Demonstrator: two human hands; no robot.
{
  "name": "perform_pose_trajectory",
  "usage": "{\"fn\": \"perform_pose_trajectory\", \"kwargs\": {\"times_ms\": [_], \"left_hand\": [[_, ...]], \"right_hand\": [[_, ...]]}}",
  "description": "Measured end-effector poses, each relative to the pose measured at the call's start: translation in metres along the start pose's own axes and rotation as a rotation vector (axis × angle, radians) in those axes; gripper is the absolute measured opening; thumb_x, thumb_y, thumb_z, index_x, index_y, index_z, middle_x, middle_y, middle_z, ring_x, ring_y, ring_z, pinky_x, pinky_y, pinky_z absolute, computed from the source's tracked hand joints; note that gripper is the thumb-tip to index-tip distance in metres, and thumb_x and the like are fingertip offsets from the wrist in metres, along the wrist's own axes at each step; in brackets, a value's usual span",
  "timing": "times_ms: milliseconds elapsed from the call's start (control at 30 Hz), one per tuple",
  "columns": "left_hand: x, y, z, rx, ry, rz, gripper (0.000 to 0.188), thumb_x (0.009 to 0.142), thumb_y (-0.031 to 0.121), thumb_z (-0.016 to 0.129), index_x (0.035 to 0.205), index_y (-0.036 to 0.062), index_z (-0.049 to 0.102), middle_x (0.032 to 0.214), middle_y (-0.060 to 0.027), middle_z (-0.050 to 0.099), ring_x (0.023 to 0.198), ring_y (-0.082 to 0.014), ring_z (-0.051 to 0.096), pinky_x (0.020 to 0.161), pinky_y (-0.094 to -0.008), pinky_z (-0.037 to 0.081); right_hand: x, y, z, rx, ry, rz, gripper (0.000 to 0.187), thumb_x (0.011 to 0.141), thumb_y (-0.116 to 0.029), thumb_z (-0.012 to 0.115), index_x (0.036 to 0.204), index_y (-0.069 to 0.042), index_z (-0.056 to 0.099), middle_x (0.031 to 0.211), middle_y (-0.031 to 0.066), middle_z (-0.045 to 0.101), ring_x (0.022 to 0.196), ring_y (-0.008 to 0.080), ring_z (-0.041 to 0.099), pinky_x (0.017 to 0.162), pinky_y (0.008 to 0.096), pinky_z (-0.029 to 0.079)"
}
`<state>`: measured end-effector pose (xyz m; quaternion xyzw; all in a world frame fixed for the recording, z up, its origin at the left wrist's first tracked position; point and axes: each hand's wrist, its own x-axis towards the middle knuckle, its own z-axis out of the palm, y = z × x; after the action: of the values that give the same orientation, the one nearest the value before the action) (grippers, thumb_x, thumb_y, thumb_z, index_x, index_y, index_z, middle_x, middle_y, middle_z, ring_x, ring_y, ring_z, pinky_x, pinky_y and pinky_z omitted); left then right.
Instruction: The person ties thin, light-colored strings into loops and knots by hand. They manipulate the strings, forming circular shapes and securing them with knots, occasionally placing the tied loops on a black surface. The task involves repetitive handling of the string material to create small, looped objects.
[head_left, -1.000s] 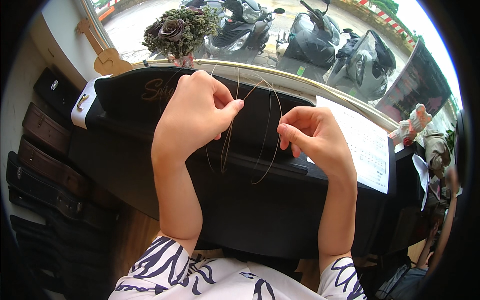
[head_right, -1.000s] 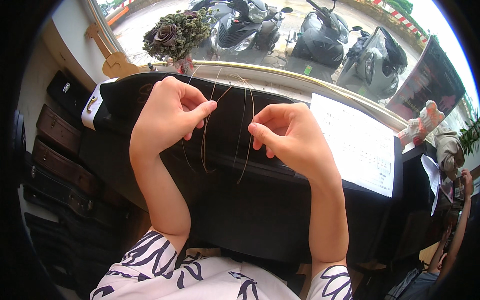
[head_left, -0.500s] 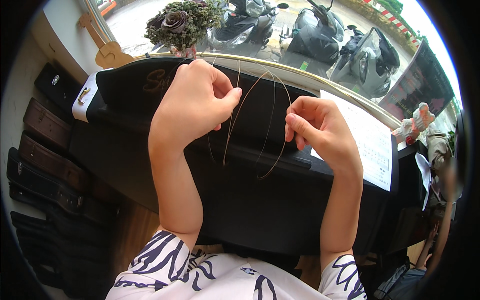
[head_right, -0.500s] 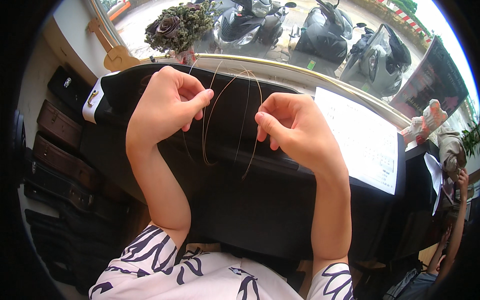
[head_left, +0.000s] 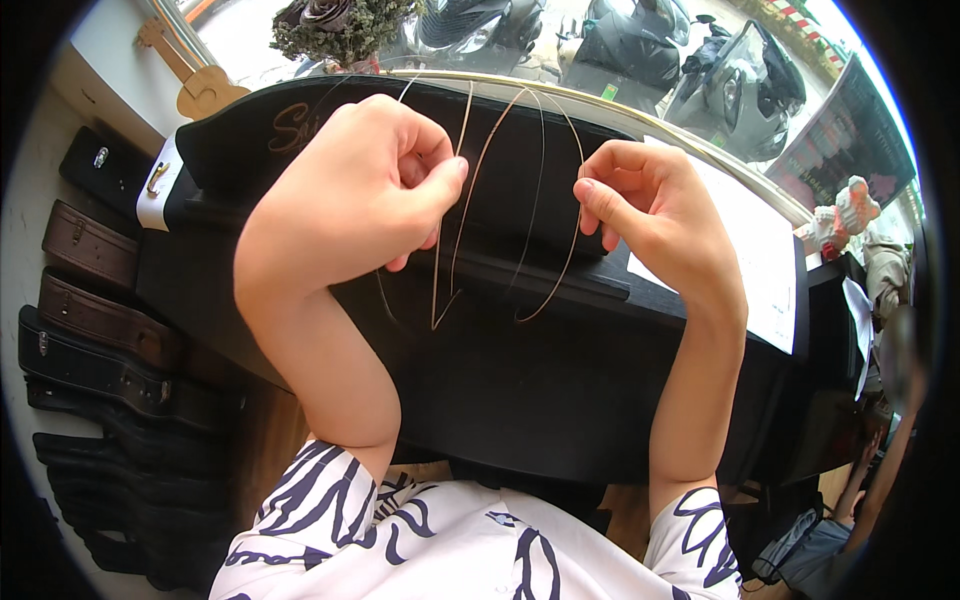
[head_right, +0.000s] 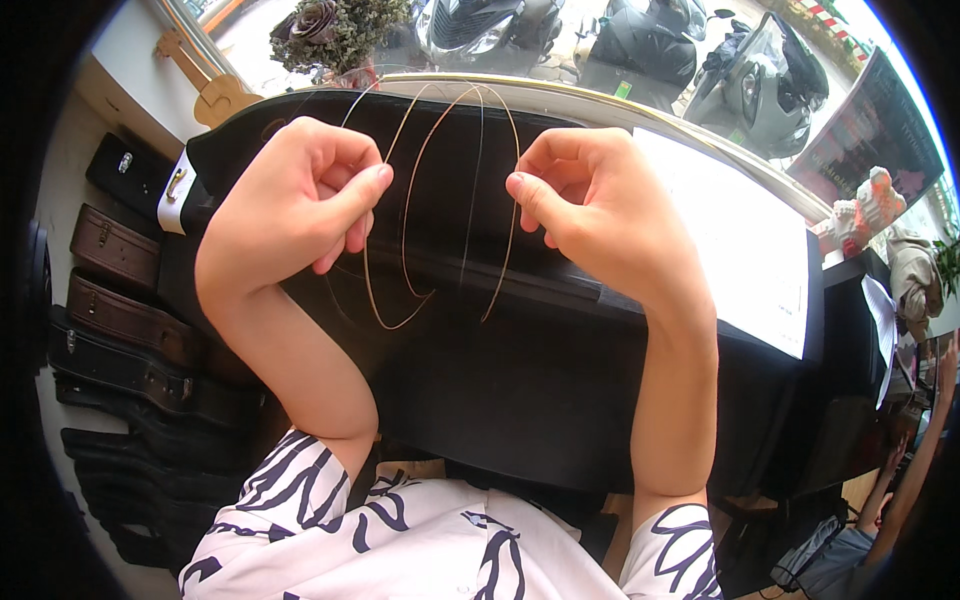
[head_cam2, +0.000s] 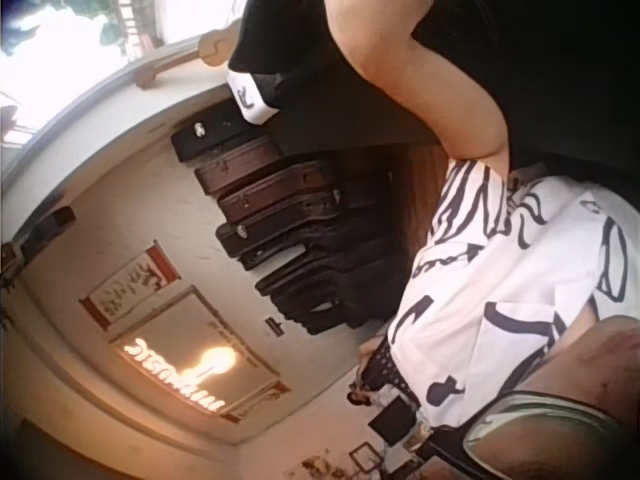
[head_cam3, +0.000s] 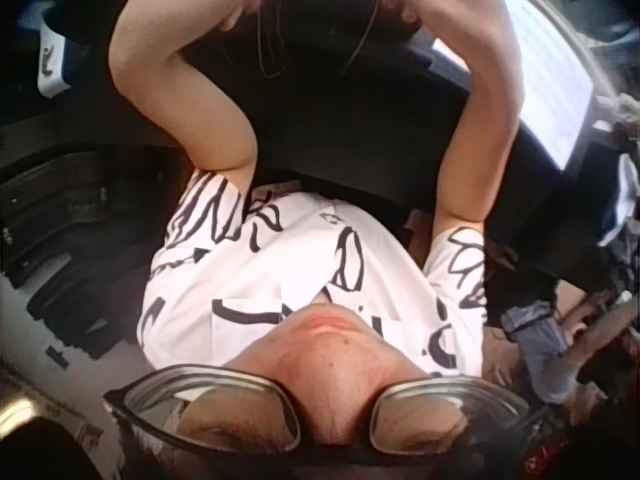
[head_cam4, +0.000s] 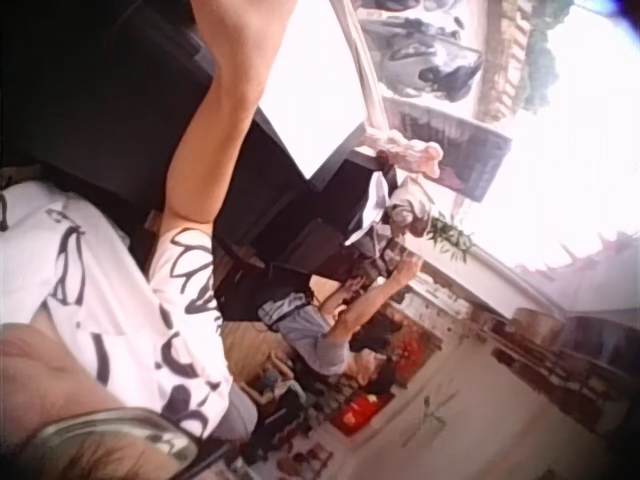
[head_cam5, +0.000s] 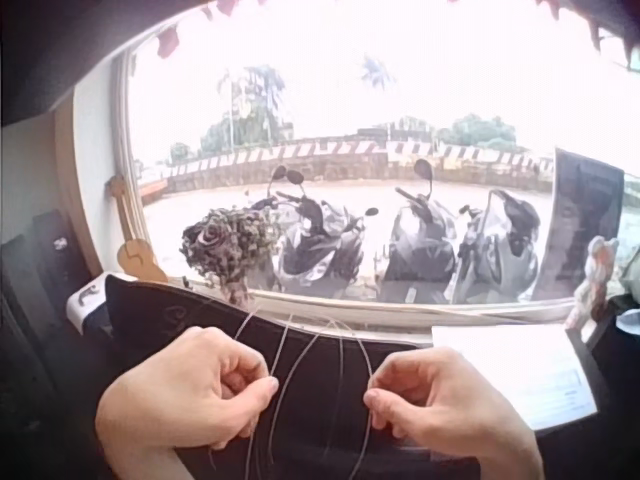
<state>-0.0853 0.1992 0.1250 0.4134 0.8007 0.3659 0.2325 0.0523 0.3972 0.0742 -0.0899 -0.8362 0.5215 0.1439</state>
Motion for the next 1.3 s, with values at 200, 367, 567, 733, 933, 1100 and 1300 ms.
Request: {"fn": "perform_pose_trajectory", "kwargs": {"times_ms": [200, 367, 567, 733, 933, 1100, 1300], "left_hand": [[-0.008, 0.004, 0.001, -0.027, -0.029, 0.004, 0.025, 0.097, 0.010, 0.056, 0.074, 0.0001, 0.058, 0.057, -0.0042, 0.060, 0.038, -0.0046, 0.050, 0.038, -0.0187, 0.037], [0.003, -0.003, 0.003, -0.168, -0.005, 0.101, 0.025, 0.100, 0.015, 0.056, 0.079, 0.0009, 0.059, 0.061, -0.0049, 0.063, 0.040, -0.0053, 0.053, 0.038, -0.0185, 0.038], [0.012, 0.004, 0.014, -0.326, 0.143, 0.138, 0.024, 0.099, 0.019, 0.058, 0.083, 0.0011, 0.062, 0.064, -0.0052, 0.065, 0.045, -0.0072, 0.060, 0.040, -0.0166, 0.042], [0.014, 0.003, 0.016, -0.342, 0.144, 0.180, 0.022, 0.099, 0.019, 0.059, 0.089, 0.0004, 0.064, 0.069, -0.0055, 0.066, 0.050, -0.0078, 0.062, 0.043, -0.0169, 0.044], [0.010, -0.008, 0.010, -0.010, -0.038, 0.316, 0.015, 0.093, 0.012, 0.067, 0.100, -0.0006, 0.066, 0.076, -0.0044, 0.067, 0.058, -0.0065, 0.062, 0.051, -0.0181, 0.047], [-0.012, -0.015, -0.003, 0.183, -0.128, 0.304, 0.025, 0.089, 0.009, 0.069, 0.111, -0.0032, 0.067, 0.079, -0.0105, 0.071, 0.052, -0.0099, 0.063, 0.048, -0.0203, 0.049], [-0.017, -0.018, -0.005, 0.254, -0.099, 0.132, 0.014, 0.083, 0.003, 0.069, 0.093, -0.0059, 0.072, 0.076, -0.0129, 0.071, 0.067, -0.0145, 0.070, 0.064, -0.0240, 0.056]], "right_hand": [[-0.001, 0.002, -0.004, -0.091, 0.019, -0.010, 0.018, 0.090, -0.016, 0.065, 0.085, 0.000, 0.068, 0.069, 0.0061, 0.068, 0.065, 0.0108, 0.065, 0.058, 0.0242, 0.050], [-0.007, -0.009, 0.000, -0.208, 0.166, -0.116, 0.015, 0.092, -0.013, 0.066, 0.084, 0.000, 0.064, 0.067, 0.0015, 0.062, 0.061, 0.0065, 0.058, 0.055, 0.0212, 0.045], [-0.021, -0.031, 0.034, -0.115, 0.054, -0.186, 0.010, 0.087, -0.009, 0.071, 0.090, 0.000, 0.068, 0.065, 0.0004, 0.064, 0.054, 0.0042, 0.056, 0.048, 0.0192, 0.039], [-0.019, -0.025, 0.049, -0.111, -0.018, -0.219, 0.006, 0.086, -0.003, 0.067, 0.085, 0.003, 0.067, 0.064, 0.0033, 0.064, 0.051, 0.0070, 0.059, 0.045, 0.0205, 0.041], [-0.018, -0.026, 0.050, 0.021, -0.035, -0.123, 0.012, 0.094, -0.002, 0.056, 0.084, 0.004, 0.060, 0.067, 0.0058, 0.063, 0.054, 0.0102, 0.062, 0.048, 0.0232, 0.047], [-0.019, -0.031, 0.046, 0.017, -0.035, -0.037, 0.018, 0.100, -0.006, 0.050, 0.085, 0.003, 0.056, 0.066, 0.0058, 0.062, 0.054, 0.0107, 0.062, 0.049, 0.0215, 0.048], [-0.018, -0.028, 0.048, 0.063, -0.013, -0.048, 0.018, 0.100, -0.005, 0.048, 0.085, 0.002, 0.054, 0.067, 0.0071, 0.063, 0.057, 0.0115, 0.066, 0.049, 0.0206, 0.049]]}}
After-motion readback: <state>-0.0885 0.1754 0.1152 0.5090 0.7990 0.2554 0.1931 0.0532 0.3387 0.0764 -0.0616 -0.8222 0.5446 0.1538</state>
